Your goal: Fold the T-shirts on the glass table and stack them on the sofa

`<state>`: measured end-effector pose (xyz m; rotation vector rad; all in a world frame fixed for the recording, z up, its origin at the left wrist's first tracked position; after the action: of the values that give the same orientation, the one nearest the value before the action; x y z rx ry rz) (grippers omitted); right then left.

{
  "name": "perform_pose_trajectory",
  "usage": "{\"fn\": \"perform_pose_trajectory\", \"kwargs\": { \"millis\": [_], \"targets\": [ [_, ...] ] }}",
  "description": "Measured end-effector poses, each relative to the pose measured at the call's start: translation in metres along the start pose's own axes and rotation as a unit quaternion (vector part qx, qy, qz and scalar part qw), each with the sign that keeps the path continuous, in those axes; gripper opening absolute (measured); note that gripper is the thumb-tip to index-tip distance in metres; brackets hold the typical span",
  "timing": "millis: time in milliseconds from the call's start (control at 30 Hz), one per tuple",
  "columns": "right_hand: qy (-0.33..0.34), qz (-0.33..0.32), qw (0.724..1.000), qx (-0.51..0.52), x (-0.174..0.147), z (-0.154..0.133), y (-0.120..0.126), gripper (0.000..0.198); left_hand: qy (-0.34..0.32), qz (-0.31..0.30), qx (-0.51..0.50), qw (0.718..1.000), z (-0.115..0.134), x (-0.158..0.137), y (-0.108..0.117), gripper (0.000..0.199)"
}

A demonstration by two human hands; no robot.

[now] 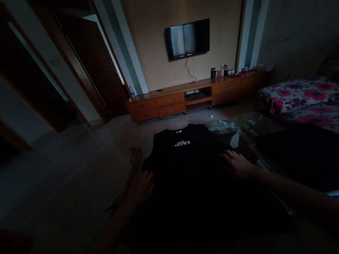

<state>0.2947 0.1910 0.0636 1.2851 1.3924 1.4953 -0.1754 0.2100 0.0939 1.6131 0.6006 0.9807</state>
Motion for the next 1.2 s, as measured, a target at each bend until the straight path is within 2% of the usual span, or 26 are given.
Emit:
{"fn": "perform_pose_trajectory", "kwargs": {
  "millis": [67,167,300,367,467,533,633,700,800,967,1200],
  "targets": [
    [0.036,-0.011,0.998,0.050,-0.036,0.003,0.010,0.056,-0.034,-0.006,-0.051,0.998,0.003,-0.040,0.009,0.029],
    [0.070,-0.021,0.990,0.119,-0.093,0.006,0.025,0.057,-0.074,0.019,-0.093,0.993,0.007,-0.104,0.019,0.040],
    [0.103,-0.045,0.982,0.150,-0.159,0.013,0.032,0.069,-0.129,0.010,-0.075,0.989,0.009,-0.171,0.022,0.082],
    [0.115,-0.052,0.983,0.132,-0.182,0.019,0.028,0.077,-0.147,-0.007,-0.057,0.987,0.008,-0.189,0.016,0.090],
    [0.130,-0.063,0.985,0.098,-0.203,0.029,0.014,0.088,-0.144,0.013,-0.012,0.989,0.002,-0.199,0.001,0.080],
    [0.143,-0.054,0.985,0.080,-0.207,0.034,0.003,0.089,-0.142,0.041,0.018,0.989,-0.003,-0.200,-0.011,0.083],
    [0.155,-0.030,0.986,0.055,-0.206,0.039,-0.010,0.079,-0.136,0.069,0.040,0.988,-0.007,-0.198,-0.026,0.084],
    [0.137,-0.029,0.989,0.042,-0.203,0.040,-0.016,0.071,-0.121,0.078,0.042,0.989,-0.006,-0.197,-0.029,0.084],
    [0.113,-0.038,0.992,0.041,-0.203,0.039,-0.018,0.069,-0.113,0.078,0.044,0.989,0.002,-0.197,-0.024,0.083],
    [0.138,-0.032,0.987,0.071,-0.206,0.037,-0.010,0.070,-0.123,0.058,0.027,0.990,0.011,-0.197,-0.008,0.076],
    [0.088,-0.022,0.986,0.142,-0.214,0.033,0.011,0.054,-0.046,0.082,-0.069,0.993,0.000,-0.203,-0.001,0.052]
  ]
}}
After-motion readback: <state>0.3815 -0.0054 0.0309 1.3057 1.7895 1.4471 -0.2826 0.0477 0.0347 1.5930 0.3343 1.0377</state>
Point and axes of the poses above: each hand's wrist, its own x-axis towards the middle knuckle, its own y-axis out of the back of the hand, z = x × y, the point moved 2 cm from there along x, towards the middle knuckle, and after that the axes turned 5 degrees about z, right-handed, at the moved point
